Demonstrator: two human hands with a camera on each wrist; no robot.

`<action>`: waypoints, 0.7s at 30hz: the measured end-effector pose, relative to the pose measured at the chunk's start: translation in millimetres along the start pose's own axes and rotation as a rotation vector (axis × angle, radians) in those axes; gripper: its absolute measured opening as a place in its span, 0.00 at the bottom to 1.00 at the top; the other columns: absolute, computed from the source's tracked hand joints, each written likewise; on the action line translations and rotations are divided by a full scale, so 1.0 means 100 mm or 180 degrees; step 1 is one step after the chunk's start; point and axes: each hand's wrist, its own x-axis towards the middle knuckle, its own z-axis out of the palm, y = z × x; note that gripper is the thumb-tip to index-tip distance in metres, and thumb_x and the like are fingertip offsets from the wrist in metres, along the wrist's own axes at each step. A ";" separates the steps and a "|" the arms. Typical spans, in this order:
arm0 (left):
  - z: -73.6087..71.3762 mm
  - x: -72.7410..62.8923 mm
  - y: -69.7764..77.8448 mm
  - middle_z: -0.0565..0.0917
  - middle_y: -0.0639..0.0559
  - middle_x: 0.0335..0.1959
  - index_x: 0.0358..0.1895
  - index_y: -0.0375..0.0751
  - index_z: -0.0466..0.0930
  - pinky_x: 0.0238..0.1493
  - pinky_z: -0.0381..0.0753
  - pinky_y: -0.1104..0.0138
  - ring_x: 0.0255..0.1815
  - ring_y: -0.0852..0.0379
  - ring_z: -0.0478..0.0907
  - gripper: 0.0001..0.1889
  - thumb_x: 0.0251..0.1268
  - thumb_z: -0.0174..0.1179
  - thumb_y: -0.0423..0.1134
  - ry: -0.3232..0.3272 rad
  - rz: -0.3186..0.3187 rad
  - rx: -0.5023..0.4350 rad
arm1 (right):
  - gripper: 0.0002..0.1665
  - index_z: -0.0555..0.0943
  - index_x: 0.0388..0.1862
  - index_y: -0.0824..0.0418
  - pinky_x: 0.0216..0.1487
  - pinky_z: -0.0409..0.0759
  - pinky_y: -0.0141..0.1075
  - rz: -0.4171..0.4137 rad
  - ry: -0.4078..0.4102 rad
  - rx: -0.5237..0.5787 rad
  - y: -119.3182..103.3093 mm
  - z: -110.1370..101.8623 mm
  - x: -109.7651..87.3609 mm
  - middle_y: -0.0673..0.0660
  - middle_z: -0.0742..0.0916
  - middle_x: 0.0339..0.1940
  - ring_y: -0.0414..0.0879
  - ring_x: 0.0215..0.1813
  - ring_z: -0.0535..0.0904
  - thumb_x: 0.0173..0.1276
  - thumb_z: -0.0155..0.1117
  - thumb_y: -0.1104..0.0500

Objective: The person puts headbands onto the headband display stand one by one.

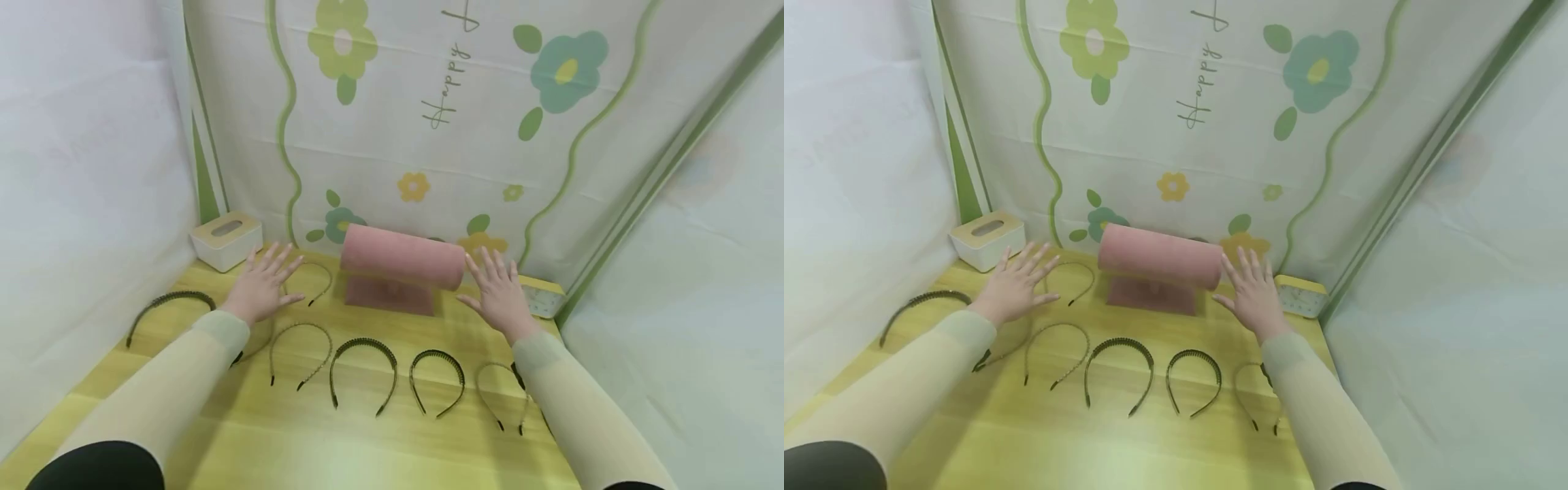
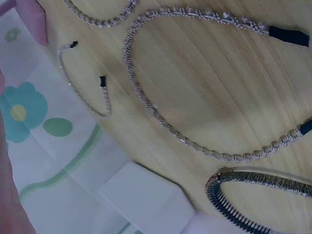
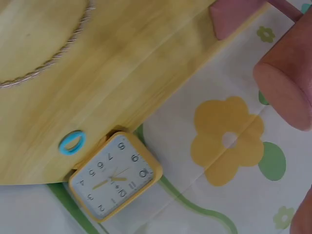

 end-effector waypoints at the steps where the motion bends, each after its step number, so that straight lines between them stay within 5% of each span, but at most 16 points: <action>1: 0.03 0.01 -0.03 0.36 0.44 0.80 0.80 0.49 0.43 0.69 0.15 0.46 0.78 0.43 0.25 0.45 0.70 0.42 0.71 0.0011 -0.0018 -0.0017 | 0.56 0.42 0.83 0.48 0.72 0.26 0.59 0.0003 0.0004 0.0017 -0.01 0.01 0.05 0.59 0.38 0.81 0.59 0.79 0.30 0.68 0.53 0.28; 5: 0.23 0.05 -0.13 0.39 0.43 0.80 0.80 0.48 0.45 0.69 0.17 0.44 0.79 0.40 0.31 0.44 0.70 0.43 0.70 -0.0030 -0.0149 -0.0054 | 0.55 0.45 0.82 0.52 0.72 0.27 0.60 -0.0008 -0.0009 0.0120 -0.08 0.05 0.24 0.60 0.41 0.81 0.61 0.79 0.33 0.68 0.52 0.27; 12: 0.60 0.09 -0.26 0.47 0.38 0.79 0.80 0.43 0.49 0.68 0.21 0.38 0.77 0.34 0.38 0.45 0.70 0.45 0.69 -0.0433 -0.0468 -0.0461 | 0.58 0.43 0.82 0.54 0.72 0.30 0.62 0.0008 -0.0255 0.0423 -0.17 0.12 0.42 0.58 0.46 0.82 0.58 0.79 0.33 0.67 0.54 0.28; 21: 0.81 0.18 -0.37 0.54 0.34 0.76 0.78 0.39 0.53 0.67 0.29 0.31 0.75 0.29 0.43 0.41 0.73 0.47 0.64 -0.0824 -0.0690 -0.0786 | 0.63 0.40 0.83 0.52 0.74 0.38 0.61 -0.0020 -0.0122 0.0618 -0.14 0.21 0.59 0.57 0.50 0.81 0.58 0.79 0.43 0.62 0.63 0.30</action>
